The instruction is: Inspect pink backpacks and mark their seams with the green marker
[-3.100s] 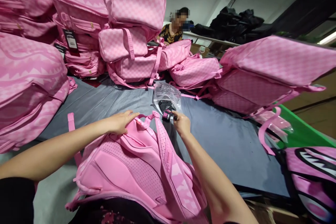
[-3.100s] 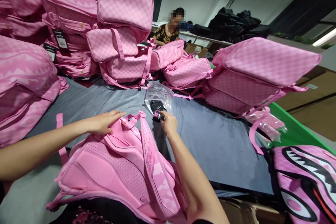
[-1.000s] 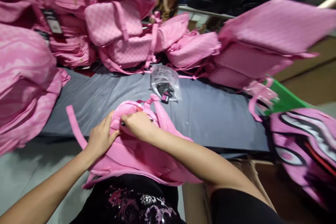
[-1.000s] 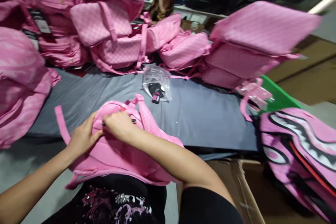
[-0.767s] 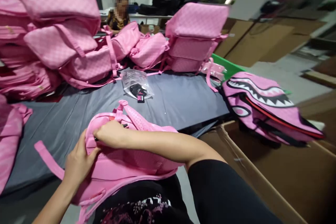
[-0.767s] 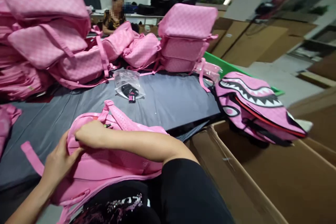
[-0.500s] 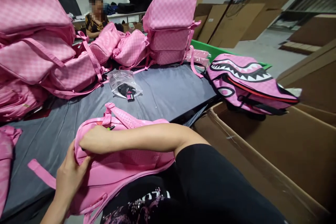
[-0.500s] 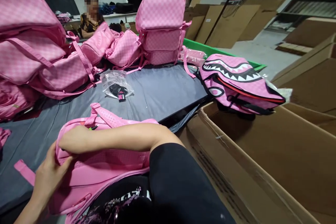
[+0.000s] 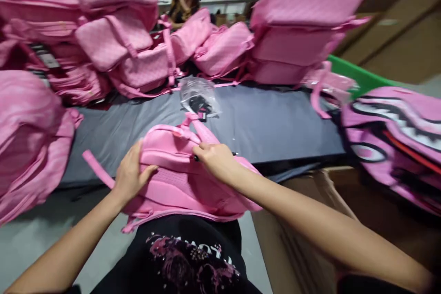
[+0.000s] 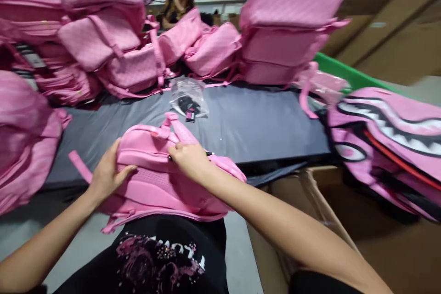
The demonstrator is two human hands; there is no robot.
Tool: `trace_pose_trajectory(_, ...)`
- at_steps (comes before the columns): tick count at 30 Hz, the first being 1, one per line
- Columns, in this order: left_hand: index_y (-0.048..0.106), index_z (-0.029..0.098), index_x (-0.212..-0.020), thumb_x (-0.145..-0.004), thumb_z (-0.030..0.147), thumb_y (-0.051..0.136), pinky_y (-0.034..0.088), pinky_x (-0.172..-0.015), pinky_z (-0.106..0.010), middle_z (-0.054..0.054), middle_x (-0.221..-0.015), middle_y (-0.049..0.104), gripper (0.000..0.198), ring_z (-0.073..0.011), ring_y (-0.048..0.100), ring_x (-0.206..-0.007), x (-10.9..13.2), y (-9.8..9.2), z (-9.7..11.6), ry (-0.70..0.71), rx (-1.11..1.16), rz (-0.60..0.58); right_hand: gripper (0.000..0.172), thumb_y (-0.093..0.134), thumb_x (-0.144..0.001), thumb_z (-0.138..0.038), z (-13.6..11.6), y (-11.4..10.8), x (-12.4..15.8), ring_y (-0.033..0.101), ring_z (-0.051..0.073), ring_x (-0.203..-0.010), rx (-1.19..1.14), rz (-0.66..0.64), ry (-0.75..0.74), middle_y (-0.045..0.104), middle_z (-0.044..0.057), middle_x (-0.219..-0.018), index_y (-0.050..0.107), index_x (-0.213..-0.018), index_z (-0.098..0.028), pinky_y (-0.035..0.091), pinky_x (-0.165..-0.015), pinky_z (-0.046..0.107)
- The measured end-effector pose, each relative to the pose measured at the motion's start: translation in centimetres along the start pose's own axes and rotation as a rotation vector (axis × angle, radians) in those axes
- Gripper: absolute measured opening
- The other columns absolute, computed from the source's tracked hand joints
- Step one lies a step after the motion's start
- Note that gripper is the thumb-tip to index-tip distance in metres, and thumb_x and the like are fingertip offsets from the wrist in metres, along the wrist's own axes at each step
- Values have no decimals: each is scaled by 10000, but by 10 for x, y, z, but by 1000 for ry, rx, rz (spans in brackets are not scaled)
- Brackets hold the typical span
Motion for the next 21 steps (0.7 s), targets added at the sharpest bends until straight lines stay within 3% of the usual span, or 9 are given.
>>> trace_pose_trajectory(3, 388, 170, -1499, -915, 392, 640, 385, -1134, -540, -226, -1604, 281, 673, -383, 311, -1477, -6, 1, 25, 144, -88, -5, 300, 392, -982, -112, -20, -5, -8, 694, 258, -923, -3, 19, -69, 705, 151, -1077, 656, -1124, -127, 468, -675, 319)
trace_pose_trajectory(5, 508, 187, -1417, -901, 335, 665, 413, -1102, -539, -216, -1590, 297, 560, -386, 347, -1443, -12, 4, 33, 109, -104, -30, 295, 404, -974, -110, -26, -7, -15, 698, 249, -893, -2, 13, -84, 717, 141, -1039, 662, -1116, -127, 447, -657, 309)
trace_pose_trajectory(9, 594, 234, -1335, -838, 289, 740, 421, -1042, -595, -207, -1572, 304, 521, -420, 383, -1369, -18, 6, 41, 6, -131, -12, 246, 544, -920, -119, -23, -4, -23, 694, 200, -928, -64, -6, -120, 731, 65, -1094, 678, -1110, -200, 446, -720, 270)
trace_pose_trajectory(13, 691, 211, -1072, -855, 291, 716, 410, -1048, -567, -185, -1545, 329, 233, -394, 376, -1367, -11, 6, 45, 44, -125, 83, 247, 640, -847, -82, -14, 6, -23, 692, 183, -909, -201, 2, -133, 743, 37, -1058, 699, -1050, -209, 433, -713, 256)
trace_pose_trajectory(17, 684, 220, -1043, -877, 243, 672, 417, -1042, -535, -157, -1483, 412, 168, -360, 368, -1379, -2, 7, 46, 120, -124, 137, 250, 582, -931, -158, -12, 11, -26, 705, 207, -873, -74, 18, -99, 754, 68, -1032, 663, -1165, -195, 410, -655, 278)
trace_pose_trajectory(21, 692, 228, -1043, -867, 219, 674, 414, -1047, -528, -144, -1462, 468, 177, -351, 373, -1382, -3, 8, 44, 106, -88, 131, 219, 509, -983, -189, -34, 6, -40, 673, 175, -743, 40, 11, -209, 738, 66, -922, 654, -1147, -190, 354, -585, 277)
Point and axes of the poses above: each hand's wrist, its own x-axis away from the middle knuckle, its own y-axis out of the palm, z = x × y, the point moved 7 cm from there along -x, towards the middle knuckle
